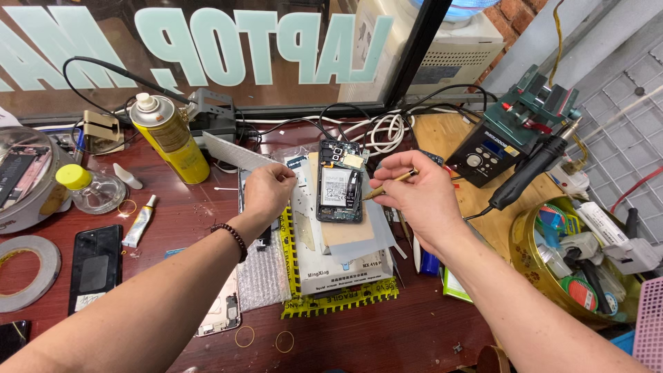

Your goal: The person repairs a disassembled smartphone at a workbench, lifting the motherboard out of the phone body, manipulating small components and connectors on the board, and repositioning the board and parts. They use tweezers and a screwdriver on small screws and finally hold the phone body upright while working on its edge.

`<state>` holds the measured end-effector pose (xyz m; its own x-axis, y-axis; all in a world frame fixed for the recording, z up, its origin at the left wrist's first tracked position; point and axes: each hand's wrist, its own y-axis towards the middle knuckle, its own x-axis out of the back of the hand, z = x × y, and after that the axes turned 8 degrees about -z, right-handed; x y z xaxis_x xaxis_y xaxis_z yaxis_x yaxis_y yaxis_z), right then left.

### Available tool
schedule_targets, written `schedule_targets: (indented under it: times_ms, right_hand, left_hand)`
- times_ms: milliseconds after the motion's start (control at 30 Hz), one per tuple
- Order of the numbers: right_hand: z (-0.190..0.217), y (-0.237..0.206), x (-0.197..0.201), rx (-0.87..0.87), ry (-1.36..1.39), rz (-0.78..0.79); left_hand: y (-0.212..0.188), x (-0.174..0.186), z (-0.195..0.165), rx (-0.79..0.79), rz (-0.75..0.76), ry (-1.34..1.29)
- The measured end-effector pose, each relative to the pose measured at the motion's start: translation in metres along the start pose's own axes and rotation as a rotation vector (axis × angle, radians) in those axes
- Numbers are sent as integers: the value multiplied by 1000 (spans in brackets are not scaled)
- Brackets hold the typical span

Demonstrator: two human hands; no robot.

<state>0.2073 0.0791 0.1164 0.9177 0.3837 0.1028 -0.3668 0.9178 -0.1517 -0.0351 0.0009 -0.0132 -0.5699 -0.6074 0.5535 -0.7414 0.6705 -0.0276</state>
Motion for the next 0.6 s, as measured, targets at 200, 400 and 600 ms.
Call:
schedule_targets:
  times_ms: [200, 400, 600]
  right_hand:
    - [-1, 1, 2, 0, 24, -7]
    - [0, 4, -1, -2, 19, -4]
    - [1, 4, 1, 4, 59, 2]
  left_hand:
    - [-2, 0, 0, -3, -9, -14]
    - [-1, -3, 6, 6, -8, -107]
    - [3, -5, 7, 63, -13, -175]
